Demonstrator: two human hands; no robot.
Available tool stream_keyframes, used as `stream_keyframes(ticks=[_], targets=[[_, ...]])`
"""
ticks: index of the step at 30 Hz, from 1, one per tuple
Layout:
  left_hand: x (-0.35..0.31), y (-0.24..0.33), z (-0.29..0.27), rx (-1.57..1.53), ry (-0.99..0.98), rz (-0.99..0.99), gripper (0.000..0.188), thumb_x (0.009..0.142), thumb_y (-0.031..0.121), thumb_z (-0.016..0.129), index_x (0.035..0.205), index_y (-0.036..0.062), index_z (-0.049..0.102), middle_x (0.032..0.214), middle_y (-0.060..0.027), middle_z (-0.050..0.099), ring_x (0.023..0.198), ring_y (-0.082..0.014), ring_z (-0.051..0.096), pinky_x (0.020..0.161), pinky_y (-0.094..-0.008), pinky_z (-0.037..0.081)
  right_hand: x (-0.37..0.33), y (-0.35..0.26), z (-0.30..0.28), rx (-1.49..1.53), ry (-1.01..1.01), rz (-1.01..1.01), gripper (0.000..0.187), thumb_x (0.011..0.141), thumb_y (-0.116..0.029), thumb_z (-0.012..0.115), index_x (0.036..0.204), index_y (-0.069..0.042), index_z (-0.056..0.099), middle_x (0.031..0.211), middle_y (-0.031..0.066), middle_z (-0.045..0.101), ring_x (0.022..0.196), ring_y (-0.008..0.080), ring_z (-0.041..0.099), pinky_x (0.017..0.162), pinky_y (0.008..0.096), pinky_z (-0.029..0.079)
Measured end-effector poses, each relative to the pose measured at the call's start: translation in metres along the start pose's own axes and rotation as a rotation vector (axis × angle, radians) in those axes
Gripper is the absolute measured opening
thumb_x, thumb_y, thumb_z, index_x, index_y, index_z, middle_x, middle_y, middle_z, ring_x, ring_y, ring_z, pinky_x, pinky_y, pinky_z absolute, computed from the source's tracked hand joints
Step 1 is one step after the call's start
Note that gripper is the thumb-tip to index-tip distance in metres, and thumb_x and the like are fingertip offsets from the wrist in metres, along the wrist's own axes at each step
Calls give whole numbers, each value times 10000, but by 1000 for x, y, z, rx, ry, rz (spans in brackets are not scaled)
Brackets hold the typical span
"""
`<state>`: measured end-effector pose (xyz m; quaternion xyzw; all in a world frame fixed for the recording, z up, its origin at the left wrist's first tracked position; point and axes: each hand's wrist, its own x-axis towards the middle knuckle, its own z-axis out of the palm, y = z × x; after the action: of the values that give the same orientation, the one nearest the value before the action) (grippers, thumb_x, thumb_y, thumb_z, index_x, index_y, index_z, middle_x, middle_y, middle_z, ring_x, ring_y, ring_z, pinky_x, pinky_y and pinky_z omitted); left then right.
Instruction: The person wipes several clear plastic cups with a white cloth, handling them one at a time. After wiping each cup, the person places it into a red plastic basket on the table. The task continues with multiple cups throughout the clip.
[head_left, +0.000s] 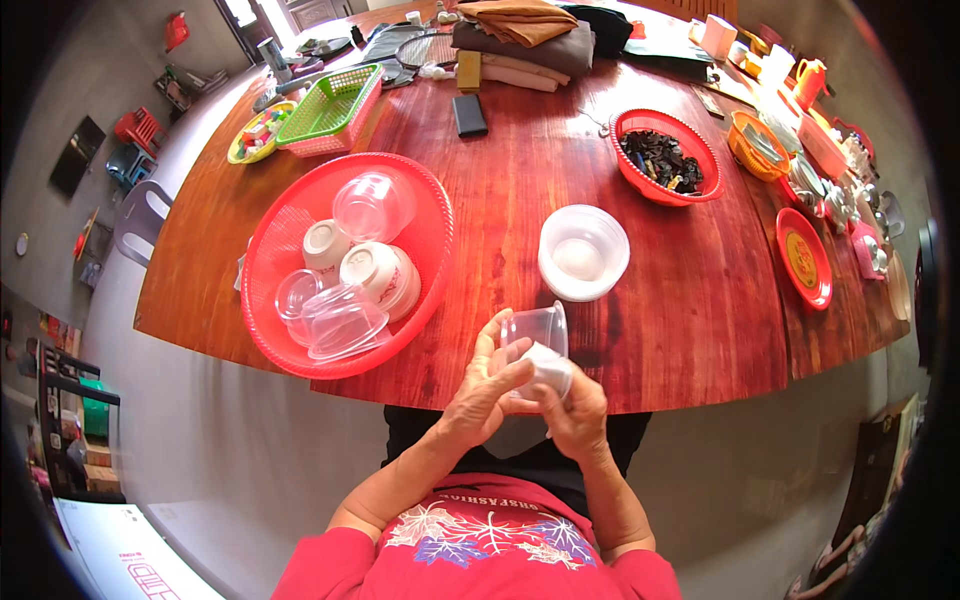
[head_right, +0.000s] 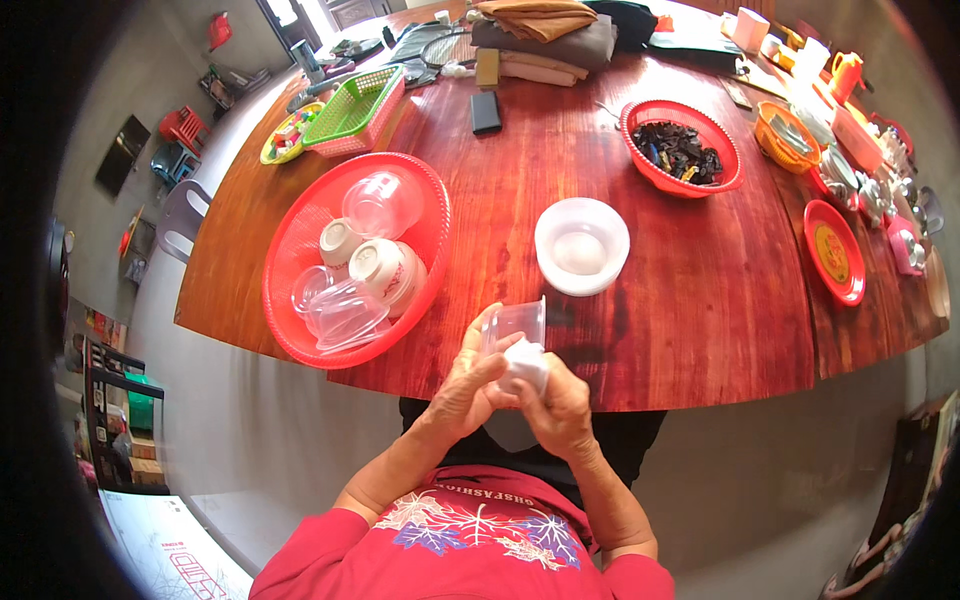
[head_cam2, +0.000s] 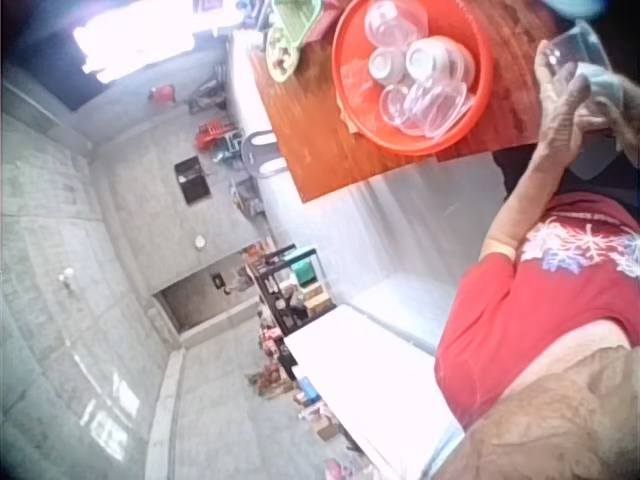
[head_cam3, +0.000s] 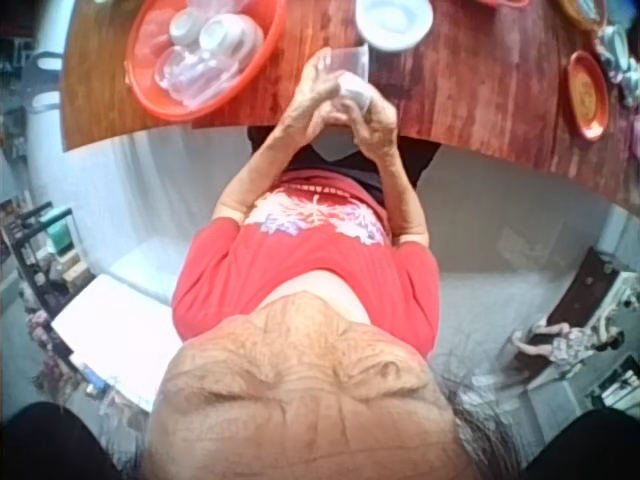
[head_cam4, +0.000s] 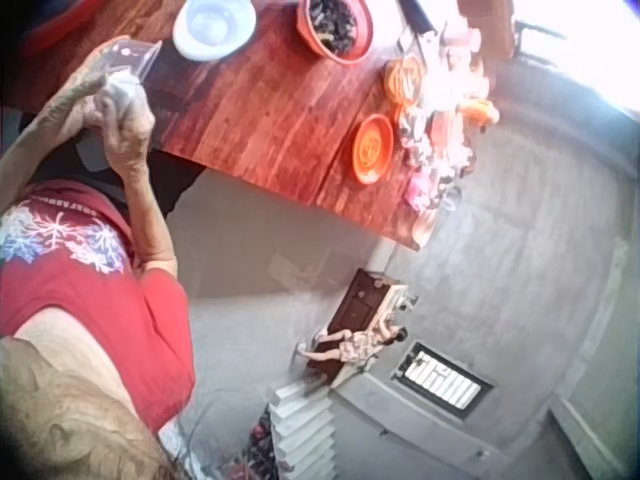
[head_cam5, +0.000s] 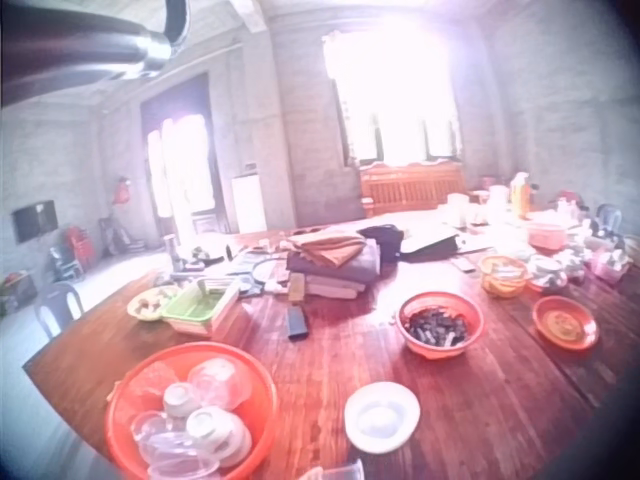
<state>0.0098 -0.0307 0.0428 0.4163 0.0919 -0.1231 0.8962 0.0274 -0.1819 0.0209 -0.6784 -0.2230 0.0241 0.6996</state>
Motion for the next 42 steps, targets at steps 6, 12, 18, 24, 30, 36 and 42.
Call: stream_keyframes(ticks=[6,12,18,24,30,36,42], targets=[[7,-11,-12,-197,9,69,708,886,407,677,1420,107,323,1236,-143,536,1115,-252,566,982,-434,478,5,-20,-4,-250,-290,-322,310,780,25,663,1079,46,584,1086,197,572,995,372,562,849,431,475],[2,2,-18,-213,25,-84,784,832,694,555,1340,106,451,1223,-224,559,1101,-363,585,872,-560,528,6,-17,-32,-609,-289,-263,197,750,82,628,942,45,597,977,178,585,896,353,571,774,419,501],[5,-2,-29,-205,-51,-219,795,865,687,498,1418,127,381,1193,-235,578,1039,-371,623,779,-544,568,41,-23,-15,-701,75,-663,358,671,23,723,1022,9,655,1007,119,561,922,308,574,806,410,517],[2,-1,-31,-145,-124,-140,697,927,600,471,1420,114,388,1210,-230,585,1057,-352,629,770,-470,591,35,7,-15,-899,-90,-500,257,710,-82,708,953,-10,667,1002,110,563,952,297,580,771,391,521],[11,-18,-39,-176,4,-8,612,919,545,540,1332,99,468,1171,-223,608,1031,-312,642,882,-481,542,9,-10,-10,-540,-395,-229,142,779,-36,657,918,-16,635,936,122,587,830,296,599,711,392,508],[14,-22,-31,-281,-107,41,594,966,424,528,1438,112,347,1338,-101,511,1163,-214,554,932,-391,506,28,-8,7,-555,116,-317,249,788,55,637,1035,27,641,1011,163,595,896,326,624,780,372,515],[3,-12,-20,-18,-107,20,697,928,429,604,1455,100,287,1297,-86,504,1238,-178,473,999,-349,446,20,2,3,-380,-247,-47,301,781,-64,696,1057,11,600,1004,183,594,896,364,620,763,409,524]])
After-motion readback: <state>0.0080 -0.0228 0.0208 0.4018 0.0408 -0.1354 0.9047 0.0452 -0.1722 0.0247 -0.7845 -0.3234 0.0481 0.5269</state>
